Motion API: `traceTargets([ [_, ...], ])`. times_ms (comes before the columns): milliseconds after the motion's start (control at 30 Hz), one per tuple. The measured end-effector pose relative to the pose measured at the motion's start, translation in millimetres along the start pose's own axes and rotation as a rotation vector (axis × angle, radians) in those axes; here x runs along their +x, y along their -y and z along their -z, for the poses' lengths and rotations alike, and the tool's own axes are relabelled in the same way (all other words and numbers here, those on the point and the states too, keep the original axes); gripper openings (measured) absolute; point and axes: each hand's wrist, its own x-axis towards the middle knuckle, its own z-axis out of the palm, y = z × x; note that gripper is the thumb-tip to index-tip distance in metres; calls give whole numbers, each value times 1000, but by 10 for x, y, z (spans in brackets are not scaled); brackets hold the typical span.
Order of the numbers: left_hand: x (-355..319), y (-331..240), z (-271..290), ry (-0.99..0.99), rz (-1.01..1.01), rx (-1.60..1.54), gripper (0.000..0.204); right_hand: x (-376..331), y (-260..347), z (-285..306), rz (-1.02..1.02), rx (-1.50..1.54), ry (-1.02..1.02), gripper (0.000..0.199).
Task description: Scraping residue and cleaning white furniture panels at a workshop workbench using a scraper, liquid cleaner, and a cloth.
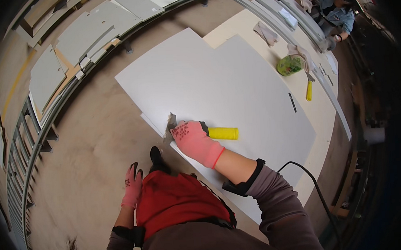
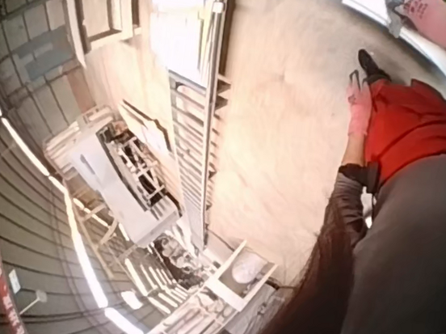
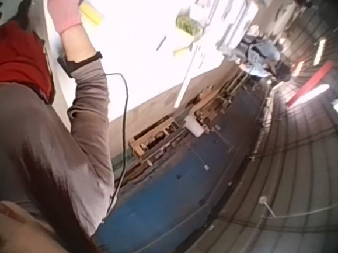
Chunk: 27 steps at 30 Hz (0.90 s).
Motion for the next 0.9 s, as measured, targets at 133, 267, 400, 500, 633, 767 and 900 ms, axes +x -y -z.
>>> traceTargets([
  [133, 178, 136, 134, -41, -7, 36, 43, 512, 32, 281, 61, -53, -56, 32],
  [267, 392, 145, 328, -77, -18, 33, 41, 830, -37, 357, 106, -17, -119, 33],
  [400, 639, 53, 633, -64, -3, 2, 39, 532, -139, 282, 144, 92, -190, 33],
  [500, 749, 75, 711, -67, -22, -8, 38, 271, -81, 260, 63, 43, -84, 33],
  [633, 813, 156, 630, -65, -68, 10, 37, 457, 33, 374, -2, 27, -57, 32],
  [767, 931, -84, 621, 15, -114, 40, 39, 1136, 63, 519, 21, -28, -120, 29],
  [900, 1076, -312, 691, 34, -149, 20, 41, 1407, 1, 563, 119, -147, -184, 28],
])
